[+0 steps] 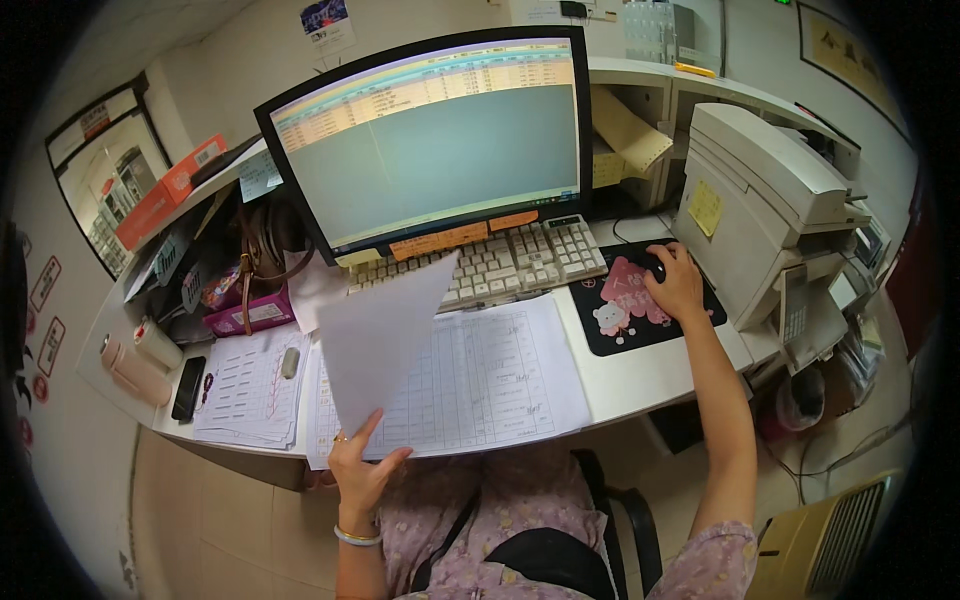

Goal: Processing documents and cross-referencing them with digital spreadsheet data.

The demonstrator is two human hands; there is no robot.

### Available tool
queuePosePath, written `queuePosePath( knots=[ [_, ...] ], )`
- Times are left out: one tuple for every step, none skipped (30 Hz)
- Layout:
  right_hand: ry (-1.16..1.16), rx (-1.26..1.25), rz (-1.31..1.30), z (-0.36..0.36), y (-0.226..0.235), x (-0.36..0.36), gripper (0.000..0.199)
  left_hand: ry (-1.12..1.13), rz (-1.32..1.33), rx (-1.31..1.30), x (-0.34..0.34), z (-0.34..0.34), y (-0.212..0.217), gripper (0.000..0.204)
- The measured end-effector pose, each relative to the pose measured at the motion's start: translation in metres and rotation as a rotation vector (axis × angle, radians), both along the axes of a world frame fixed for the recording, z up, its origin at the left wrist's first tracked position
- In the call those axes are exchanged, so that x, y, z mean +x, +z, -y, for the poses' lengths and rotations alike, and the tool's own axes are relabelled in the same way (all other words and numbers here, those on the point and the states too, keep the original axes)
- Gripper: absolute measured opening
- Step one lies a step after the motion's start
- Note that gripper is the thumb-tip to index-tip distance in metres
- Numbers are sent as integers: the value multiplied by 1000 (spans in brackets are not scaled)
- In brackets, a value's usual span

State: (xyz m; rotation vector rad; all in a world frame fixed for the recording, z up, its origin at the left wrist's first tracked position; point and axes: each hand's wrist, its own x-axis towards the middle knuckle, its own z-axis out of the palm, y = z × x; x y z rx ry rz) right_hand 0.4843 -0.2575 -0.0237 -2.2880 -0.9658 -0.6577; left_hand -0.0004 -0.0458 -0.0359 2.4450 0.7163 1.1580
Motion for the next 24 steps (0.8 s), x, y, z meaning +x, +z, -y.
queuePosePath(
  knots=[
    [-5,-2,10,0,-2,0,41,7,14,-10,0,1,-1,62],
    [-9,-8,18,1,-4,0,40,6,7,-15,-1,1,-2,62],
    [-9,-18,20,-1,-4,1,40,16,5,-18,-2,0,-3,63],
    [-7,-28,13,-4,-4,2,40,26,0,-25,-3,-2,-5,64],
    [-6,-30,25,-8,-4,4,39,30,-10,-38,-2,-5,-6,64],
    [-2,-46,32,-8,-8,6,39,28,0,-39,-2,-7,-7,64],
    [-20,-52,76,-11,-13,13,39,28,8,-43,0,-11,-9,64],
    [1,-51,75,-10,-15,20,38,37,6,-55,0,-12,-9,64],
    [17,-37,52,-10,-12,21,38,51,-4,-69,0,-13,-7,64],
    [0,-35,94,-7,-9,21,38,53,-7,-72,2,-10,-2,63],
    [11,-22,93,-4,-6,23,39,41,-1,-83,5,-10,2,61],
    [-7,-33,93,-3,-5,23,39,53,-20,-99,7,-11,-1,61],
    [-17,-54,75,-8,-4,20,39,10,42,-111,8,-16,-5,61],
    [-30,-72,59,-13,-3,16,39,-34,105,-117,7,-19,-7,62],
    [-23,-77,50,-13,-4,14,39,-28,96,-122,6,-17,-10,62],
    [-28,-80,43,-14,-4,12,39,-21,89,-124,6,-16,-10,63],
    [-35,-82,37,-16,-5,11,39,-16,83,-124,6,-16,-9,63],
    [-38,-87,31,-12,-7,11,39,-19,77,-129,5,-13,-8,63],
    [-39,-89,42,-9,-7,13,39,-12,80,-144,6,-11,-6,64],
    [-41,-90,54,-8,-7,15,40,-6,85,-157,6,-9,-5,65],
    [-47,-93,52,-7,-7,15,40,-12,82,-160,6,-7,-6,65],
    [-42,-89,43,-7,-7,14,40,-4,80,-170,5,-7,-7,65],
    [-38,-85,34,-7,-7,13,40,4,78,-179,5,-7,-8,66],
    [-44,-84,36,-7,-7,14,40,-2,80,-178,5,-8,-8,66]
  ],
)
